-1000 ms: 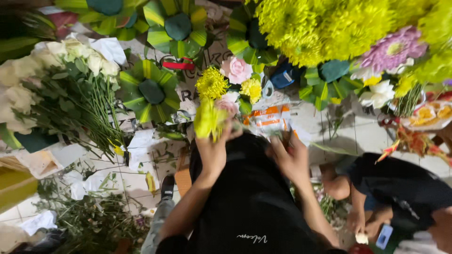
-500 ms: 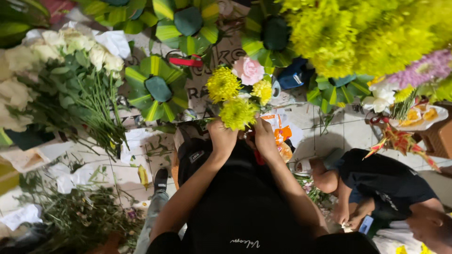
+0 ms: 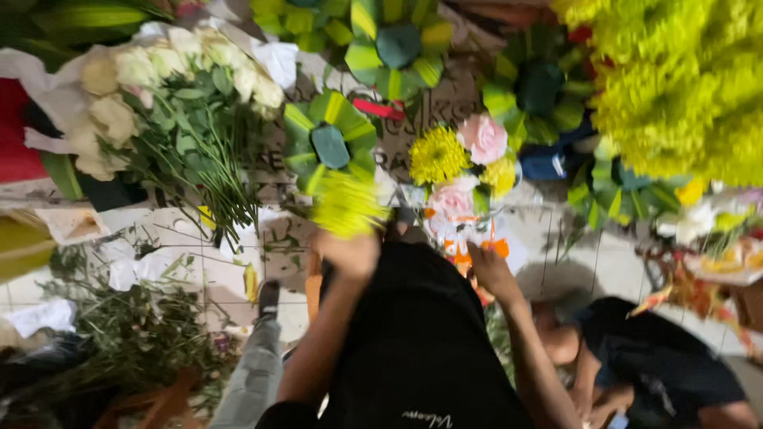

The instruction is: The person assembles a floral arrangement on the floor by cutting stems with shears and inserting various flowers, including roses and chrysanthemums, into floral foam bases.

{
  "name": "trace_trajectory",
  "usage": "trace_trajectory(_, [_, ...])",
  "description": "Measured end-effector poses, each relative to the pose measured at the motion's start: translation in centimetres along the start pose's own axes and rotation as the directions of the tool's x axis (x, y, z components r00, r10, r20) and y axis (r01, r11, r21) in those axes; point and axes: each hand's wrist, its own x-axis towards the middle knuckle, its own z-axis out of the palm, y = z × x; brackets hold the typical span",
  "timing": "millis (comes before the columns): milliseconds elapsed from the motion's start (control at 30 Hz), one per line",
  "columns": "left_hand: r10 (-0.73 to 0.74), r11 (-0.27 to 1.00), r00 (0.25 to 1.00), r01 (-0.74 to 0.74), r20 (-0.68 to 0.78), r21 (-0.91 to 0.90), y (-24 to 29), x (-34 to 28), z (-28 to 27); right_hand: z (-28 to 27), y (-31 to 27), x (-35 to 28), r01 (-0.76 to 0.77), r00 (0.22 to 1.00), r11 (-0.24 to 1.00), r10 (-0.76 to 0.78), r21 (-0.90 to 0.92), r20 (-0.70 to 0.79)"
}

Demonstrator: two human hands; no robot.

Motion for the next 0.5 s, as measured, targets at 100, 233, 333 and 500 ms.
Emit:
trace_trajectory(100, [-0.156, 0.988, 0.978, 0.152, -0.141, -0.042, -4.7, 5.2, -5.9, 0.2, -0.3, -1.0, -0.07, 0.99, 0.994, 0.06, 0.078, 0.126])
trace_trajectory(233, [-0.13, 0.966, 0.928, 0.199, -0.349, 0.168, -6.9, 12.0, -6.1, -1.5, -11.6, -3.6, 0.101, 0.977, 0.995, -0.099, -0.004, 0.189])
trace_trajectory(333, [0.059, 0.892, 0.928, 0.116, -0.368, 0.437, -6.8, 15.1, -4.3, -0.4, -17.2, -2.8, 0.2, 0.953, 0.973, -0.22, 0.115, 0.207])
trace_trajectory(500, [0.055, 0.839, 0.957, 0.109, -0.283, 0.534, -9.8, 16.0, -3.3, 2.6, -22.9, -0.2, 0.229, 0.93, 0.863, -0.331, 0.45, 0.162])
